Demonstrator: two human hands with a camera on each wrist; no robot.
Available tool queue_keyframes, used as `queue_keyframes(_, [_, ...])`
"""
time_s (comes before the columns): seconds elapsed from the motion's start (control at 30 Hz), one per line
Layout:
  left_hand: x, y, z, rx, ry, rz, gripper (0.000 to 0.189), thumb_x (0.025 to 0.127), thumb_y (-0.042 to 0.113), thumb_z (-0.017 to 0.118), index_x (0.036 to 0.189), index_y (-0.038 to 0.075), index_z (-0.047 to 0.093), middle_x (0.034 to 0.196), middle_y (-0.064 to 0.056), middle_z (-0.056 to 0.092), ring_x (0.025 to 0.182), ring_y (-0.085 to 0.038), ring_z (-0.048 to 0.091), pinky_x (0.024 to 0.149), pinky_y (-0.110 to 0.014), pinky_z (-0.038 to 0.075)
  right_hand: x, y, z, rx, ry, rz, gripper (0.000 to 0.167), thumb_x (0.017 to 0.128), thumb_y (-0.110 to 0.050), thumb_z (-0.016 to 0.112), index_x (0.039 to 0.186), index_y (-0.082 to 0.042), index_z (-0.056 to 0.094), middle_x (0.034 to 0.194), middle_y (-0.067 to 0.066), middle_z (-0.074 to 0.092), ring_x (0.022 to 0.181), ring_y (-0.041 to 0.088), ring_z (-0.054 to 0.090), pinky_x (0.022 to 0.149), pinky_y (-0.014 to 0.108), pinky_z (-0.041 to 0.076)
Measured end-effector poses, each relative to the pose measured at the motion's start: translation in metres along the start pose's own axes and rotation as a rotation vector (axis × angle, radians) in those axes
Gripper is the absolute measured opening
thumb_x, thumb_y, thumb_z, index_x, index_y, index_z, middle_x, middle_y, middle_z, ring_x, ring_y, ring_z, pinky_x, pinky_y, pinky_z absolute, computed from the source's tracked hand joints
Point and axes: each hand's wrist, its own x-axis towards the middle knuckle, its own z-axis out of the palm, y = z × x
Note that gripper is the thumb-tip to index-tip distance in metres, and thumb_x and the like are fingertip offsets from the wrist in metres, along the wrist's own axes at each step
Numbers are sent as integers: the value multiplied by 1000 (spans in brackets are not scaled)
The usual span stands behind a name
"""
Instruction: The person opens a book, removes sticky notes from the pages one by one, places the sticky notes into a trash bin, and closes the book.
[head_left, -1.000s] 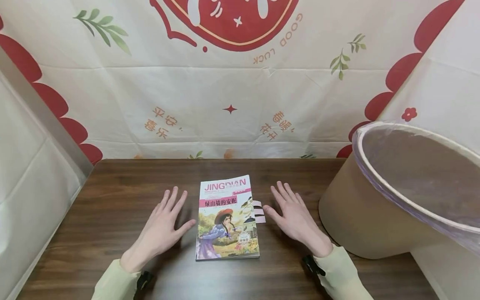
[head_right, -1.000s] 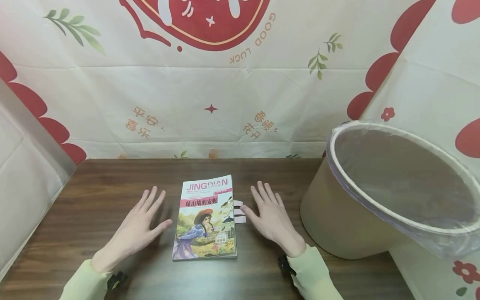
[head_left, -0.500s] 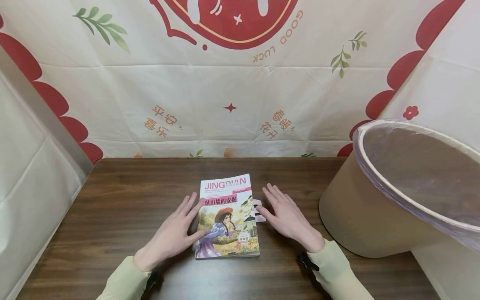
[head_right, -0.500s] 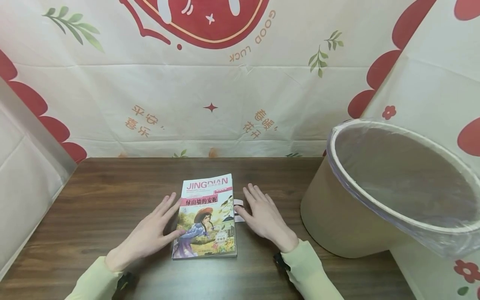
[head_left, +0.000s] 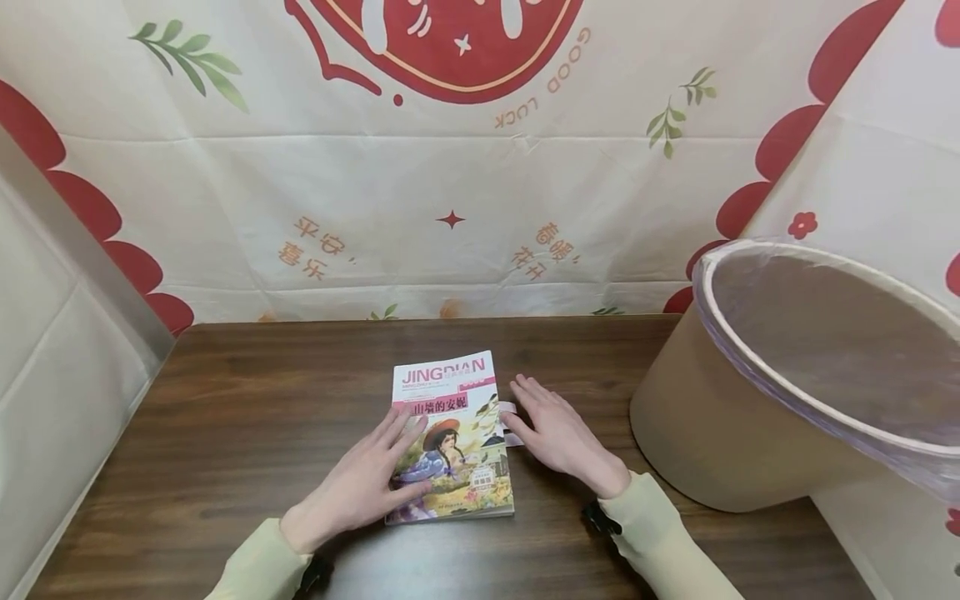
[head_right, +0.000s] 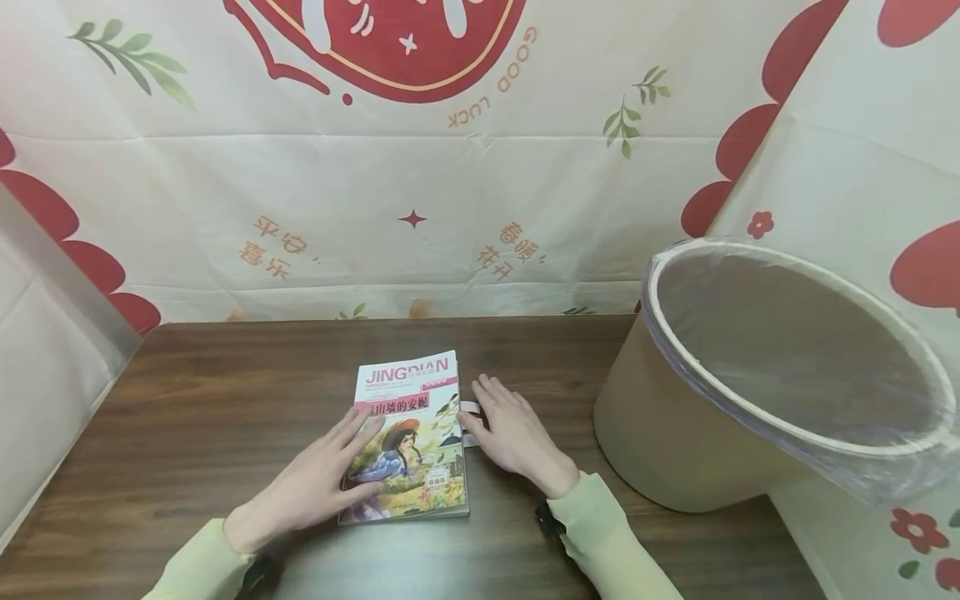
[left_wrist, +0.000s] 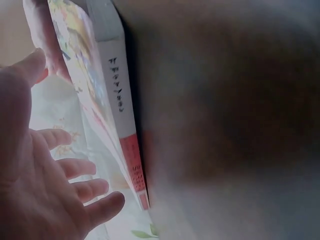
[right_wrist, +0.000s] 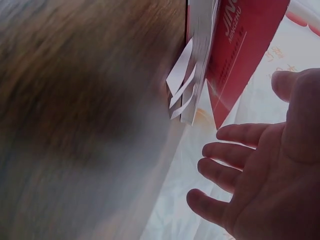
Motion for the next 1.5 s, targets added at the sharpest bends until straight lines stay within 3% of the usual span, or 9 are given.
queue_keyframes(0.23, [-1,2,5,35,-63,14,90,94,66,66,164,17,37,172,-21,32,158,-45,33,122,-60,40,6,-5,5,19,-16,-12,67,110,-48,49,160,-4,42,170,16,39,161,35,34,129,58,30])
queue_keyframes(0.47, [3,5,7,8,-91,52,90,93,67,66,163,17,40,172,-20,31,158,-48,31,121,-64,40,8,-8,6,18,-25,-12,66,110,-47,48,159,-3,43,168,16,41,159,34,37,129,56,32])
queue_keyframes(0.87, [5,9,8,38,-179,107,90,89,71,68,161,24,44,174,-12,30,160,-43,31,122,-63,38,11,-10,11,-6,-10,-44,56,110,-36,51,154,-2,50,163,20,49,154,39,45,125,58,36])
queue_keyframes(1.23, [5,9,9,89,-178,152,90,87,65,75,160,21,46,173,-14,34,157,-44,36,119,-62,42,15,-12,14,-5,32,-35,46,107,-32,59,143,-5,63,145,17,66,141,38,58,118,59,44])
queue_keyframes(1.5, [7,9,10,113,-195,152,90,88,67,72,161,21,45,173,-14,32,158,-44,35,120,-62,41,23,-8,11,-33,49,-52,37,104,-26,62,131,-2,71,125,14,74,117,31,67,103,52,53])
